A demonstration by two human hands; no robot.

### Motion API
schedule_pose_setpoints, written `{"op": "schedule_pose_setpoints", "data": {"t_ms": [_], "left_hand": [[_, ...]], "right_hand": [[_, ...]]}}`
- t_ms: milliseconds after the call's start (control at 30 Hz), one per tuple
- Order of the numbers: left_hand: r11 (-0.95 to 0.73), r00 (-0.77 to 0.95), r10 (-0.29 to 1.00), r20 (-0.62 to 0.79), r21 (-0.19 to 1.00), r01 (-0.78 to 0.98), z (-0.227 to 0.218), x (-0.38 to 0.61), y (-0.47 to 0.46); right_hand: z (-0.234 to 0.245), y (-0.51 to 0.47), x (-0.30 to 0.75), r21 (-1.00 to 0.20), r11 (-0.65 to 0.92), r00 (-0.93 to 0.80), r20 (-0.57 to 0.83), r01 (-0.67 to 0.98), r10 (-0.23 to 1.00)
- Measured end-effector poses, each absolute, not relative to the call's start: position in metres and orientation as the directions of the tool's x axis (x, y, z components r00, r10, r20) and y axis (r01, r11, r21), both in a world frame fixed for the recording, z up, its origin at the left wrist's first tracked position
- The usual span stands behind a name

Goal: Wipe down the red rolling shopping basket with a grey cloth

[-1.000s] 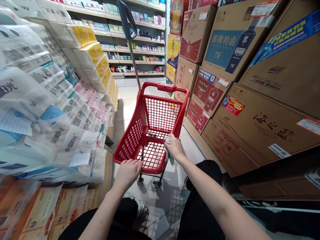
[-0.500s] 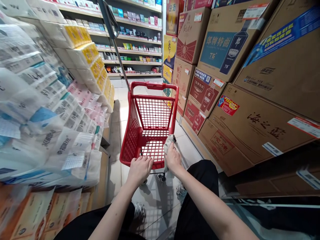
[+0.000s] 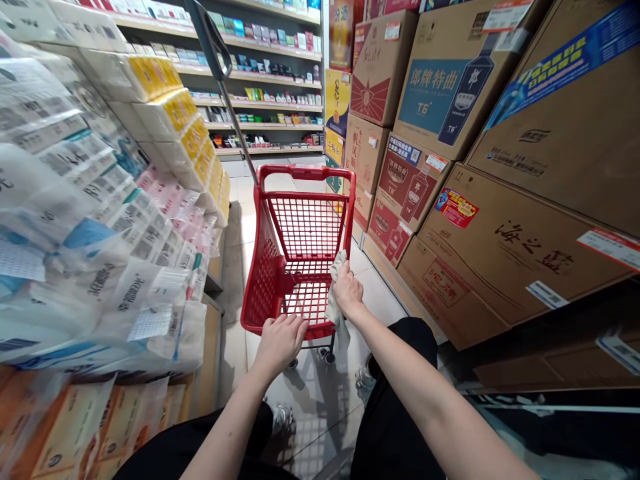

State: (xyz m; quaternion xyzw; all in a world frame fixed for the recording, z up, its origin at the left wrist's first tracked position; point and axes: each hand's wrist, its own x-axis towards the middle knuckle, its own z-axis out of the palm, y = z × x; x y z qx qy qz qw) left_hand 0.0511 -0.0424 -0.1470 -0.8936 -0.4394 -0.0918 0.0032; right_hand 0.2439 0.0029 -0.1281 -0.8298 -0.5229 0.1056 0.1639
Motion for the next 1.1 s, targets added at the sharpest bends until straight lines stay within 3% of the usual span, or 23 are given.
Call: {"op": "schedule_pose_setpoints", "data": {"t_ms": [233,467,667,867,1100], "left_hand": [[-0.612,0.601,0.788,0.135,0.062,0.788,-0.145,0.045,-0.045],[-0.609,0.596,0.79,0.141,0.077,0.789,-0.148,0.063,-0.058],[-0.556,0.544,0.827,0.144,0.058,0.829,-0.15,0.084,-0.057],[-0.637,0.63,0.77,0.095,0.077,0.767,-0.146,0.074,-0.044],[-0.6,0.599,0.789,0.136,-0.04,0.799,-0.152,0.042,-0.037]], "right_hand": [[-0.14,-0.037,0.228,-0.344,-0.333,0.364,0.027,0.878,0.931],[-0.124,-0.001,0.26,-0.348,-0.393,0.425,0.015,0.851,0.905],[-0.141,-0.034,0.252,-0.348,-0.364,0.421,0.105,0.864,0.901],[-0.151,-0.054,0.255,-0.319,-0.328,0.361,0.051,0.889,0.931],[-0.148,-0.034,0.269,-0.215,-0.267,0.28,0.03,0.939,0.96]]}}
